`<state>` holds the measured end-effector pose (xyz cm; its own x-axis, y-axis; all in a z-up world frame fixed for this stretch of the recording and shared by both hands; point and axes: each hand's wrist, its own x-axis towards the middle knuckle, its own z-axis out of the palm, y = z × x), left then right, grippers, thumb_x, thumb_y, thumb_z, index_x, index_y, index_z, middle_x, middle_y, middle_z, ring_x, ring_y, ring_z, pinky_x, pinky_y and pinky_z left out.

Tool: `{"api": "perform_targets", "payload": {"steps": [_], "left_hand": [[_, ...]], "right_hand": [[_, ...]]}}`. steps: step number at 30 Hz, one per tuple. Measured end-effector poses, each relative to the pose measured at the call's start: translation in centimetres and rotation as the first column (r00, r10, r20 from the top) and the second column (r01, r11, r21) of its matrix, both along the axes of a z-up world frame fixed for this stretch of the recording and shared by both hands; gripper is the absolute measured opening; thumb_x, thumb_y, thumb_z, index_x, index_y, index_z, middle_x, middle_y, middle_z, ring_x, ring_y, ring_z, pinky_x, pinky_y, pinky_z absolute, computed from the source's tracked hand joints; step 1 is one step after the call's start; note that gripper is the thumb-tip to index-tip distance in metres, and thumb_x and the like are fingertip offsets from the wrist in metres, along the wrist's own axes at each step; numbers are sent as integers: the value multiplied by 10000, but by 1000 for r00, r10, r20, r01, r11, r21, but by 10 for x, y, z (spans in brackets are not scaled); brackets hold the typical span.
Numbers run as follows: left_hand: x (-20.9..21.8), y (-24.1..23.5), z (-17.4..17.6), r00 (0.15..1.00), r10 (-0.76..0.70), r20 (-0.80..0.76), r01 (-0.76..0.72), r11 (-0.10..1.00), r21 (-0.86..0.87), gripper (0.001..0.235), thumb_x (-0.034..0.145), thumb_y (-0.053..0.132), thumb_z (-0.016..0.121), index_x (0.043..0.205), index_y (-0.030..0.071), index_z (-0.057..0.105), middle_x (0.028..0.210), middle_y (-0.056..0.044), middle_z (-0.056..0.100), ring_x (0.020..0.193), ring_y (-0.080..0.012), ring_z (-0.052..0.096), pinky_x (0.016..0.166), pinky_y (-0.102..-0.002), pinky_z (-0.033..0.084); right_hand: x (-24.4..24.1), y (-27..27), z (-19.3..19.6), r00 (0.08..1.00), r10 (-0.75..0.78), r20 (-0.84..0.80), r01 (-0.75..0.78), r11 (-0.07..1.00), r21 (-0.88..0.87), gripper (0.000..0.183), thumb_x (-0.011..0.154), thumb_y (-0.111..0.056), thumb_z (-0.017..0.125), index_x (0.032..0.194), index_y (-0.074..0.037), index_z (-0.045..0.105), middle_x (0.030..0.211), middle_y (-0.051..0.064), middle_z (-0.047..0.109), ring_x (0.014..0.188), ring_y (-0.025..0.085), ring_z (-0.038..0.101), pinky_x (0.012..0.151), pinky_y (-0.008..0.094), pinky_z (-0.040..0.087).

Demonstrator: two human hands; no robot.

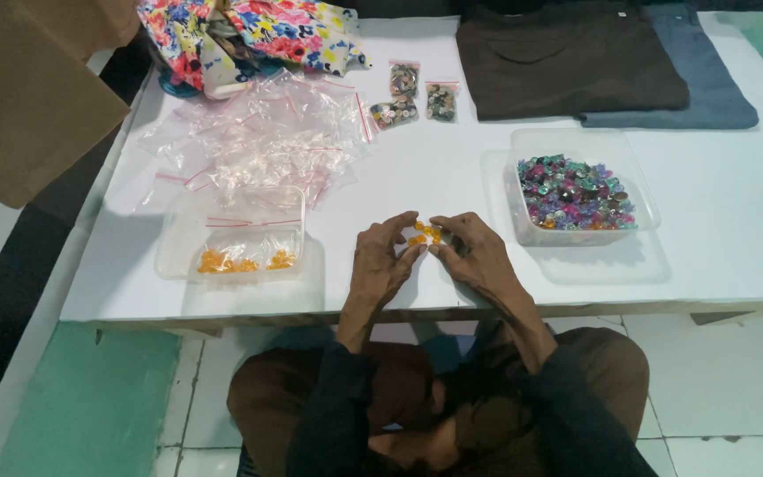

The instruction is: Sorting and packaging small beads into plastic bags

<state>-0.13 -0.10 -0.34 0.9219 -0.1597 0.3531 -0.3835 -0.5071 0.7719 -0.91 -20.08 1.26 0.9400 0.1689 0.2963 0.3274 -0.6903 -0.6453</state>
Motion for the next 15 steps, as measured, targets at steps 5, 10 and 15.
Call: {"api": "perform_targets", "payload": {"steps": [5, 10, 15], "left_hand": [[-4, 0, 11, 1000, -2, -18, 2, 1000, 12, 484, 891, 195, 782, 1352, 195, 634, 1185, -37, 742, 949, -234, 685, 991, -421, 448], [-6, 2, 9, 1000, -17, 27, 17, 1000, -23, 538, 863, 221, 807, 1363, 185, 613, 1208, -51, 728, 955, -241, 686, 964, -413, 457], [-11, 3, 18, 999, -39, 19, 40, 995, -94, 531, 858, 108, 785, 1360, 116, 614, 1212, -138, 727, 936, -312, 706, 971, -450, 473]], "right_hand": [[8, -3, -6, 999, 10, 34, -10, 1000, 1, 443, 849, -314, 770, 1272, -189, 740, 1082, 149, 695, 948, 373, 706, 868, 473, 543], [-4, -5, 6, 999, 32, 14, -33, 992, 125, 509, 814, -277, 823, 1304, -184, 719, 1050, 137, 694, 872, 296, 730, 743, 418, 579], [-4, -4, 5, 999, 16, -29, -10, 985, 172, 436, 847, -196, 797, 1278, -159, 737, 1036, 129, 705, 837, 272, 736, 658, 360, 586]]}}
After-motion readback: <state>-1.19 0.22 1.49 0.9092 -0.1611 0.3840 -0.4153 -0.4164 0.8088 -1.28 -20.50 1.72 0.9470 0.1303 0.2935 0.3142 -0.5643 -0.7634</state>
